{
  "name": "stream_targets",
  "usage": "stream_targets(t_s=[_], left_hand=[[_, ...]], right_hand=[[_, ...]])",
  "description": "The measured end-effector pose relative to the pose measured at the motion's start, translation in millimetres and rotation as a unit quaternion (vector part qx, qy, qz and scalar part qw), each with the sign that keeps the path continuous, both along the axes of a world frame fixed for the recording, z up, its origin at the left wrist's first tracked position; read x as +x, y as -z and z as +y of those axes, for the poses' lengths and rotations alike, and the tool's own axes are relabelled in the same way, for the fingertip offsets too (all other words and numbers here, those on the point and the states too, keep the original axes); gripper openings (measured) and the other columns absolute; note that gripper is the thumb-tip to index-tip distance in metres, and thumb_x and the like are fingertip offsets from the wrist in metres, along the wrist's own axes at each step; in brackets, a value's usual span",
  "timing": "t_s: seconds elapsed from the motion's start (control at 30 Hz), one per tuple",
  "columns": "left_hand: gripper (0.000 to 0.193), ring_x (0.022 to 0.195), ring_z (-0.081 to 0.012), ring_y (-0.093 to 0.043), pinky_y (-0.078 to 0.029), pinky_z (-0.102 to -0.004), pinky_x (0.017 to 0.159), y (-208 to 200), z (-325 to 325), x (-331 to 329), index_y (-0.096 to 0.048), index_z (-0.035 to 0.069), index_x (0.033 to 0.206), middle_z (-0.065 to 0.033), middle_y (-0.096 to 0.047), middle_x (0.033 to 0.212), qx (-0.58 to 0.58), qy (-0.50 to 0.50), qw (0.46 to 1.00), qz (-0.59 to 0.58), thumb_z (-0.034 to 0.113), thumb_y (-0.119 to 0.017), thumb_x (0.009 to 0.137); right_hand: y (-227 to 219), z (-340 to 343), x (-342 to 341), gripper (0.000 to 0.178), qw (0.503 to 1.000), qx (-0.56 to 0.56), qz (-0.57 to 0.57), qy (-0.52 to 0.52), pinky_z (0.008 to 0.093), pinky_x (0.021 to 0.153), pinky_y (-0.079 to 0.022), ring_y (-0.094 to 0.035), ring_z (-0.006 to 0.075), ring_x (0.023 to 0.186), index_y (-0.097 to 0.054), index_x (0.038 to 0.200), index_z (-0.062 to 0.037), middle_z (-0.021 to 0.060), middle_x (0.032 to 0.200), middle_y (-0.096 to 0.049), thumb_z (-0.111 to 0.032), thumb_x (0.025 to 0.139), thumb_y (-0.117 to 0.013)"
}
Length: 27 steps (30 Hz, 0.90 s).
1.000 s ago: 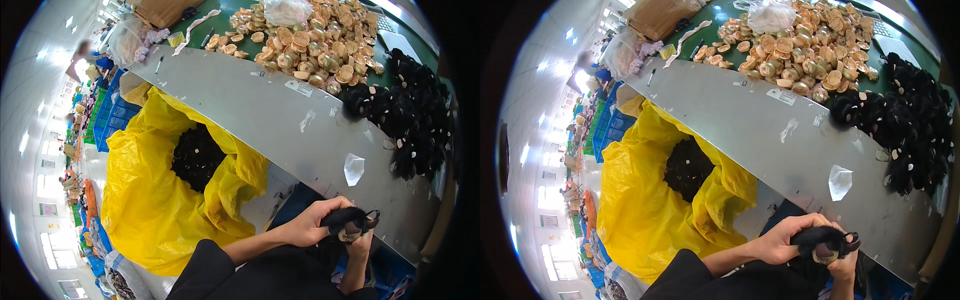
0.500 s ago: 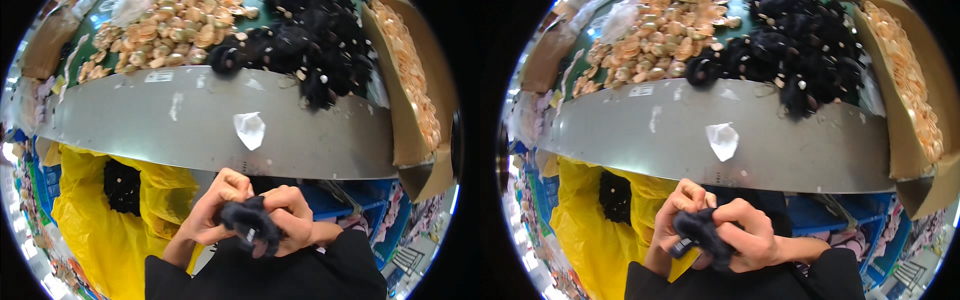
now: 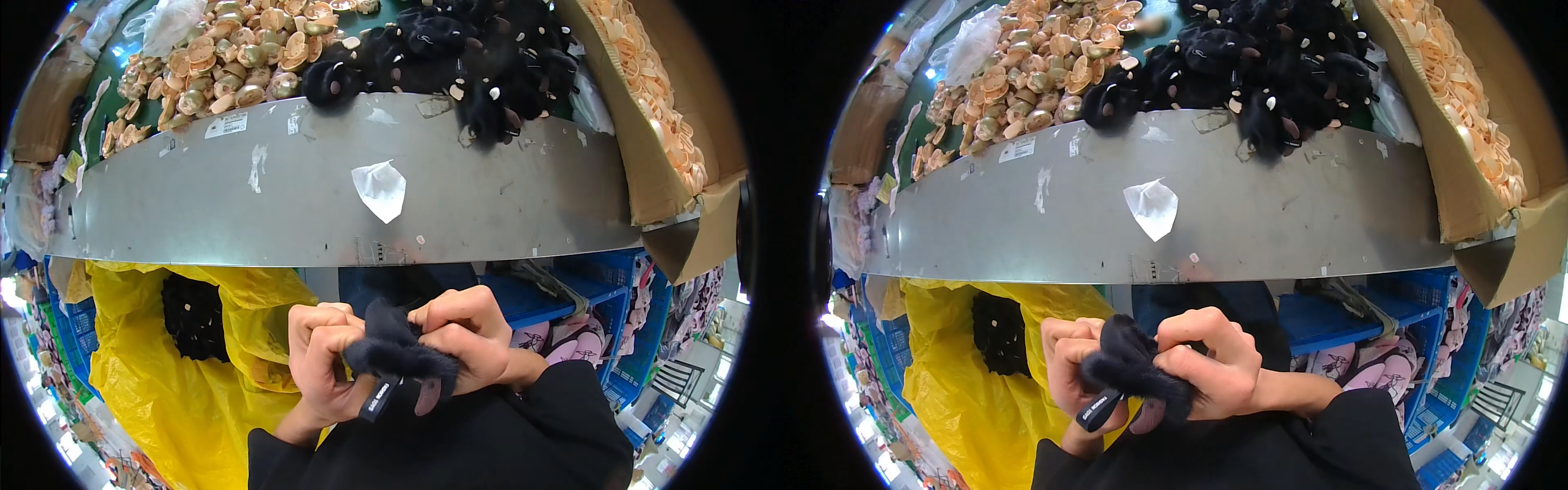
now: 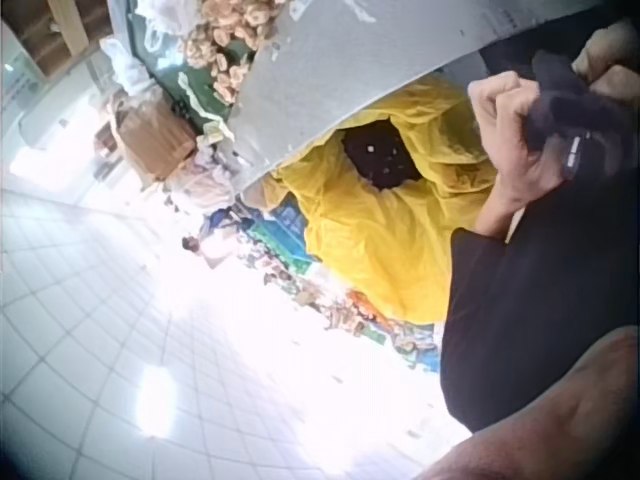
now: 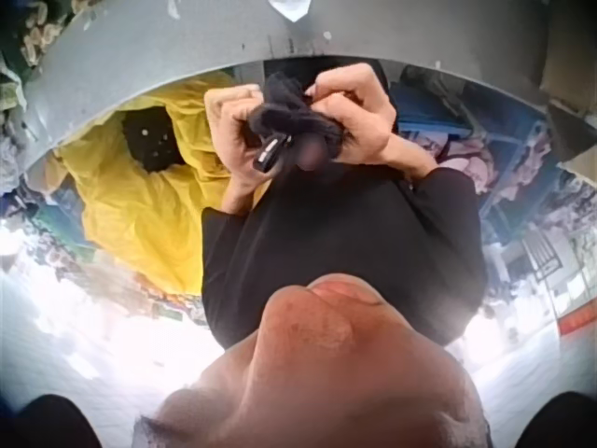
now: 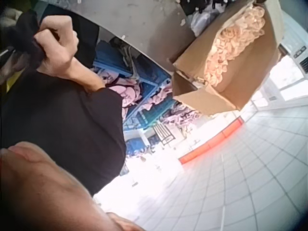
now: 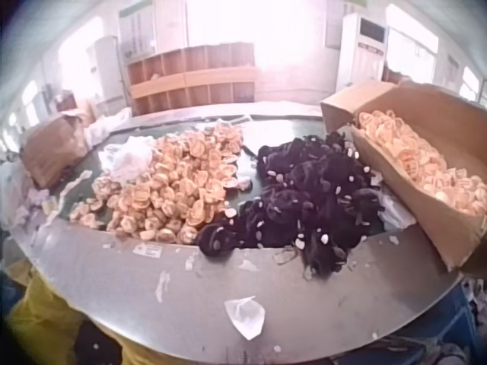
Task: The person repeatedly picks up small black plush toys from a metal table, opens them, and inserts small white stuffing pieces by hand. The person then closes the toys and places them back on the table. The process is repeated for multiple toys in a repetitive assembly-line manner.
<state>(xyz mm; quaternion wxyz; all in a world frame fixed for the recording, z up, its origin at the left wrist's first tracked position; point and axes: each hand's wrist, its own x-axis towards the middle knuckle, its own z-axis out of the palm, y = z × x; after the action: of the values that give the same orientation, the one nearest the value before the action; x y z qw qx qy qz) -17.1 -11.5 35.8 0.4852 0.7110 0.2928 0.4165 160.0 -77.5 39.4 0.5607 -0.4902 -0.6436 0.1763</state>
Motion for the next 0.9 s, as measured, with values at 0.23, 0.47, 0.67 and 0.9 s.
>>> stream_targets(t_s=[0.23,0.47,0.67,0.9], left_hand=[[0.028,0.073,-0.0194,-0.057,-0.048,-0.0304,0.066,-0.1,-11.3,7.9,-0.059,0.003,0.09,-0.0096,-0.047,0.096,0.041,-0.035,0.998,0.016,-0.006,-0.079,0.073],[0.029,0.09,-0.0201,-0.053,-0.047,-0.0292,0.08,-13.8,2.2,2.6,-0.059,0.005,0.09,-0.0088,-0.049,0.097,-0.076,0.05,0.994,0.058,-0.004,-0.08,0.073],[0.044,0.093,-0.0211,-0.056,-0.046,-0.0329,0.079,-9.6,-17.3,10.7,-0.056,0.006,0.089,-0.0095,-0.054,0.098,0.063,-0.075,0.989,0.111,0.02,-0.092,0.068],[0.032,0.087,-0.0198,-0.057,-0.046,-0.0316,0.077,19.3,-6.7,42.3,-0.058,0.006,0.089,-0.0084,-0.053,0.096,0.115,-0.15,0.982,0.028,0.02,-0.084,0.077]], right_hand=[[2.0,-9.4,-4.2,0.031,0.993,-0.049,0.103,0.025,0.029,0.072,-0.058,-0.061,0.0188,0.076,-0.067,0.084,0.0013,0.0117,0.097,-0.051,-0.013,0.072,-0.091],[15.7,-10.8,11.1,0.034,0.999,-0.005,0.028,-0.026,0.0293,0.067,-0.055,-0.068,0.0238,0.077,-0.068,0.094,-0.0013,0.0137,0.103,-0.062,-0.01,0.071,-0.092],[16.3,-2.0,-2.5,0.026,0.994,0.046,0.04,0.089,0.0305,0.067,-0.06,-0.071,0.0279,0.076,-0.069,0.09,0.0012,0.0181,0.1,-0.068,0.007,0.066,-0.077],[17.5,-3.4,-19.8,0.04,0.992,0.015,0.051,0.118,0.0446,0.091,-0.054,-0.063,0.0379,0.103,-0.063,0.1,0.0042,0.0224,0.116,-0.06,-0.022,0.074,-0.08]])
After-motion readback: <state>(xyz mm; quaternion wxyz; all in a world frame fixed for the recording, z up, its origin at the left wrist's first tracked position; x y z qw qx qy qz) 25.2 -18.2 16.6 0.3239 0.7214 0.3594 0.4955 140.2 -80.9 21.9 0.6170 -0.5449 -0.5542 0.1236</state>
